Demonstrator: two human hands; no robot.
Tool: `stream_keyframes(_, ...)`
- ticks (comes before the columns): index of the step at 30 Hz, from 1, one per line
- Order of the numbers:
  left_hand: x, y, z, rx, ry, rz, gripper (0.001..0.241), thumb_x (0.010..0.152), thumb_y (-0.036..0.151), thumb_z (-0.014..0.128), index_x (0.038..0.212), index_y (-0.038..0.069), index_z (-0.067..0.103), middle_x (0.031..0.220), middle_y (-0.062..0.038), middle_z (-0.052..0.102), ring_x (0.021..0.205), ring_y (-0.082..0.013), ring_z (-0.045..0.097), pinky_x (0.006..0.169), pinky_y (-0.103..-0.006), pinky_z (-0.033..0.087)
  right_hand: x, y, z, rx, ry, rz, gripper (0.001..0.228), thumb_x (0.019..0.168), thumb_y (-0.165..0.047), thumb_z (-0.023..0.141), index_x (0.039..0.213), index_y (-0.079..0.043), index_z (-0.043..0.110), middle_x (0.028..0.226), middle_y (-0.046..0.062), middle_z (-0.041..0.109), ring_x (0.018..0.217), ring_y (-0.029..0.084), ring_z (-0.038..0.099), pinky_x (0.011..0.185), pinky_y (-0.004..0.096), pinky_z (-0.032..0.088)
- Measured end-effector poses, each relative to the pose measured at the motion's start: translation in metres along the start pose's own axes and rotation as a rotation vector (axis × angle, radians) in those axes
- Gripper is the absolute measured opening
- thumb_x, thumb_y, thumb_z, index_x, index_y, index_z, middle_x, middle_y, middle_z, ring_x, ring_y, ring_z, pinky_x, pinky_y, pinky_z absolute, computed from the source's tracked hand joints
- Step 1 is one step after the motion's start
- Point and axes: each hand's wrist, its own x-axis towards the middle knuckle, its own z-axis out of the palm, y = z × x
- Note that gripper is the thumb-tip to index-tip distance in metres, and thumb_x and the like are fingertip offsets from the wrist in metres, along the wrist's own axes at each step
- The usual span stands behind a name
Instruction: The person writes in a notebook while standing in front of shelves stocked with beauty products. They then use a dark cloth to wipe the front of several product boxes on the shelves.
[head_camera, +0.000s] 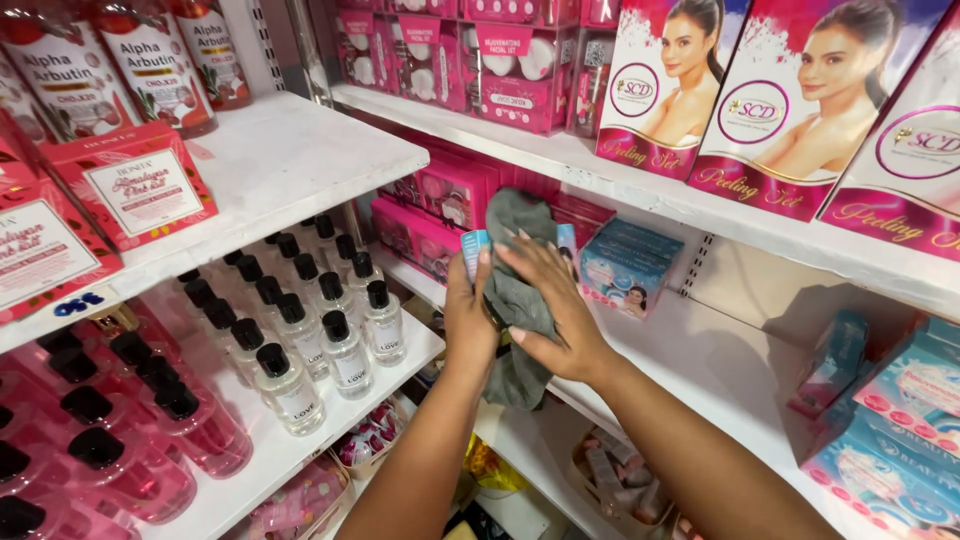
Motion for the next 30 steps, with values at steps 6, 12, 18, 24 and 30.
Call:
stream_keyframes(6, -0.013, 0.054, -0.004, 0.458, 0.074, 0.133, 0.042, 0.101, 0.039, 0.057, 0.126, 0.006, 0.057, 0.098, -0.012, 0.073, 0.089, -0.0201, 0.071, 0.08, -0.0344, 0.054, 0.026, 0.015, 0.006, 0.318, 0.234, 0.092, 0.096, 0.088, -0.038, 0.074, 0.162, -0.004, 0.023, 0.165, 0.019, 0.032, 0.154, 0.033, 0.033, 0.126, 0.05, 0.025)
stream_keyframes(12, 0.007, 0.023, -0.027, 0.437, 0.098, 0.132, 0.033, 0.103, 0.03, 0.056, 0.128, 0.008, 0.059, 0.104, -0.012, 0.074, 0.096, -0.0201, 0.071, 0.085, -0.0332, 0.054, 0.03, -0.024, 0.034, 0.077, 0.253, -0.035, 0.088, 0.087, -0.029, 0.076, 0.159, 0.002, 0.035, 0.165, 0.022, 0.042, 0.159, 0.04, 0.034, 0.132, 0.051, 0.024)
stream_keyframes(18, -0.002, 0.029, -0.034, 0.27, -0.024, 0.146, 0.04, 0.095, 0.014, 0.058, 0.135, 0.009, 0.055, 0.113, -0.012, 0.072, 0.103, -0.0189, 0.067, 0.091, -0.0325, 0.053, 0.041, -0.005, 0.026, 0.013, 0.221, -0.174, 0.079, 0.076, -0.028, 0.079, 0.145, -0.003, 0.05, 0.153, 0.021, 0.052, 0.148, 0.04, 0.046, 0.127, 0.051, 0.033)
stream_keyframes(24, -0.013, 0.065, -0.027, 0.442, -0.002, 0.008, 0.041, 0.098, 0.027, 0.064, 0.134, 0.009, 0.058, 0.107, -0.007, 0.075, 0.096, -0.0145, 0.072, 0.086, -0.0303, 0.056, 0.013, 0.063, 0.025, 0.07, 0.387, 0.132, 0.075, 0.077, -0.022, 0.082, 0.142, 0.001, 0.052, 0.146, 0.022, 0.053, 0.139, 0.037, 0.052, 0.118, 0.047, 0.039)
stream_keyframes(30, -0.003, 0.031, -0.032, 0.181, 0.105, 0.189, 0.041, 0.103, 0.026, 0.06, 0.136, 0.002, 0.055, 0.115, -0.008, 0.072, 0.103, -0.0144, 0.066, 0.09, -0.0299, 0.054, 0.024, 0.015, 0.042, -0.146, 0.378, 0.068, 0.069, 0.079, -0.014, 0.078, 0.142, -0.001, 0.054, 0.16, 0.02, 0.045, 0.155, 0.04, 0.032, 0.128, 0.052, 0.021)
